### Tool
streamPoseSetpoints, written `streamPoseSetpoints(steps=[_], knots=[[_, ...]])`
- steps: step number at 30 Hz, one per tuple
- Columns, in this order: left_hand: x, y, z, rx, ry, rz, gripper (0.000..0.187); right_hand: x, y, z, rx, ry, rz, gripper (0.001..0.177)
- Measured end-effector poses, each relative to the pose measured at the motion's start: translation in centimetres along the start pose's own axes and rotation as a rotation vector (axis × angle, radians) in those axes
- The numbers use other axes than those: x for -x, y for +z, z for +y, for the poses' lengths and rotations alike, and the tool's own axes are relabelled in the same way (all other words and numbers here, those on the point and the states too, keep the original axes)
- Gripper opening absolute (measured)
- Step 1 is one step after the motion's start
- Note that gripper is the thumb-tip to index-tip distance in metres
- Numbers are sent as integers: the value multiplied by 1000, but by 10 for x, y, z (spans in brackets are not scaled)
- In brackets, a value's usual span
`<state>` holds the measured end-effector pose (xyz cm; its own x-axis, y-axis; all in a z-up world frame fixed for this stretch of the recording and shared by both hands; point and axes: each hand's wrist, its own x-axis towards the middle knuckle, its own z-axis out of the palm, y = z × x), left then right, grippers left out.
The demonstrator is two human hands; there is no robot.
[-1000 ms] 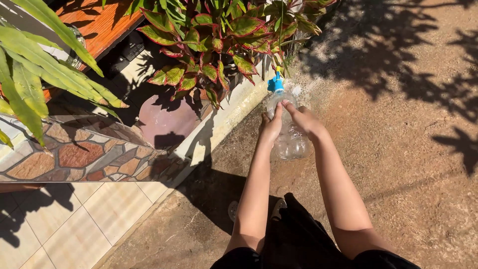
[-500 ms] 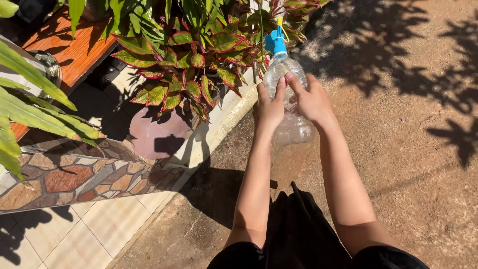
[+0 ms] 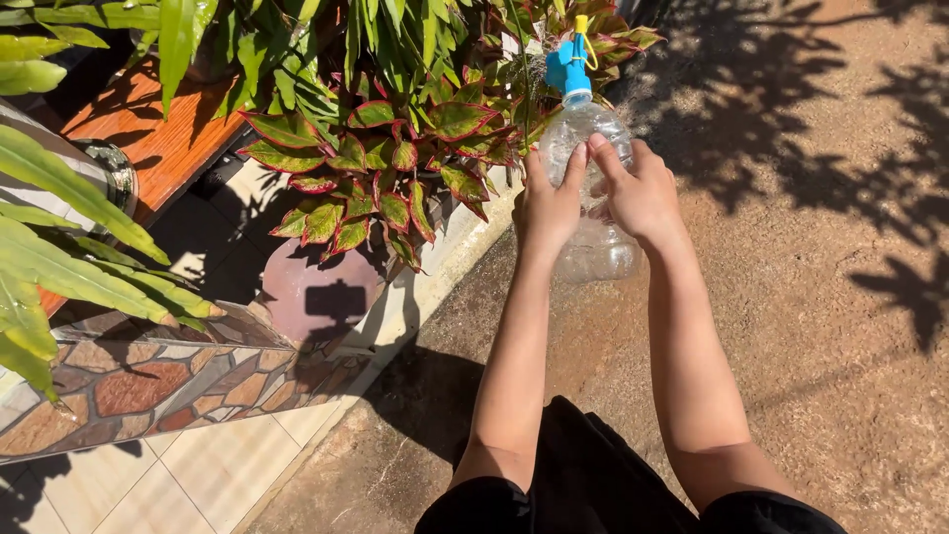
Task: Watering various potted plants using a manual spray bottle.
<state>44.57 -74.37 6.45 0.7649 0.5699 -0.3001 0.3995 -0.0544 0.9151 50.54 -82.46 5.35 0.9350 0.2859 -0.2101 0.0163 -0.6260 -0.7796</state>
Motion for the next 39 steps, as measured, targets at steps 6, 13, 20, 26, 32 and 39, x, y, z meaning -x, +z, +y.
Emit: streamPoseSetpoints(steps=[6,13,20,26,32,39], knots=[[-28,16,-37,-130,-30,-85,71,-29,29,54,-8,66,9,75],[-35,19,-18,-82,14,-76,72,-35,6,39,-13,7,72,69],[-42,12,-32,-135,-18,-74,75,-57,21,61,63,30,37,73],[-40,27,-123,-238,-337,-240,87,-36,84,122,124,341,-268,96],[2,27,-137,-335,-516,-337,100,-5,105,142,129,443,-422,93],[19,41,-201,-364,-596,-407,99,31,110,161,392,293,-719,68]])
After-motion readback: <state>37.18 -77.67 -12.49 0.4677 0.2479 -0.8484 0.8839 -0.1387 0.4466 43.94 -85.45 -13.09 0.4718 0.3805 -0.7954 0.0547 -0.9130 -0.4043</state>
